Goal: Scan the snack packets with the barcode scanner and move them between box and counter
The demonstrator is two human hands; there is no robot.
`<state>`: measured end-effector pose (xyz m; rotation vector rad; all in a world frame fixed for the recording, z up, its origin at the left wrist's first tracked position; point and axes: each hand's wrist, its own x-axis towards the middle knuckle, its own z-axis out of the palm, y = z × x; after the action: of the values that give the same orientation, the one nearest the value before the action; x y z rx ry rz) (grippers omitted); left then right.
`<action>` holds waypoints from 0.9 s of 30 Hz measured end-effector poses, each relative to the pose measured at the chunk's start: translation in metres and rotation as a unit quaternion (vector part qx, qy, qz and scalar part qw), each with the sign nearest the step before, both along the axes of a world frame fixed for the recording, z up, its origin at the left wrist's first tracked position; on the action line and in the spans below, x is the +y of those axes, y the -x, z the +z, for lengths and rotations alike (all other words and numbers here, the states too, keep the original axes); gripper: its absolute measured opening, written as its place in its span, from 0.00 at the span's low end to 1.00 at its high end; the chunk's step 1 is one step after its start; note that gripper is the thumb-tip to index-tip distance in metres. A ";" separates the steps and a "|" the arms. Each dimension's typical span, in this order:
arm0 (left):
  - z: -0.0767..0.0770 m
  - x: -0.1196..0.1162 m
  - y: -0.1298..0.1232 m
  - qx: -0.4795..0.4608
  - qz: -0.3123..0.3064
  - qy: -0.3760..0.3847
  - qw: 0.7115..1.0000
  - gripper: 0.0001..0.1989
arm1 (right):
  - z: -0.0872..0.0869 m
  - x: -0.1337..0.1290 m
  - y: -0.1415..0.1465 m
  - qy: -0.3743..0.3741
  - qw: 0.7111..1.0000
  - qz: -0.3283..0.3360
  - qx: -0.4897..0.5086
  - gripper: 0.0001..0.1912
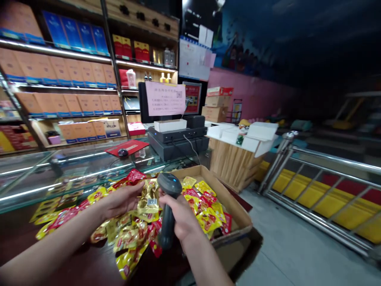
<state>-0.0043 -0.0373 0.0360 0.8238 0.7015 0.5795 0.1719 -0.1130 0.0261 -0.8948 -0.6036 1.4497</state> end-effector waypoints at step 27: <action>-0.045 0.010 0.021 0.099 0.170 -0.001 0.980 0.14 | -0.049 0.016 0.024 0.035 0.998 -0.027 -0.053 0.14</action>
<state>-0.0256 -0.0275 -0.0094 0.7743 1.0361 0.8126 0.1479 -0.0973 -0.0229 -1.0419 -0.6055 1.3881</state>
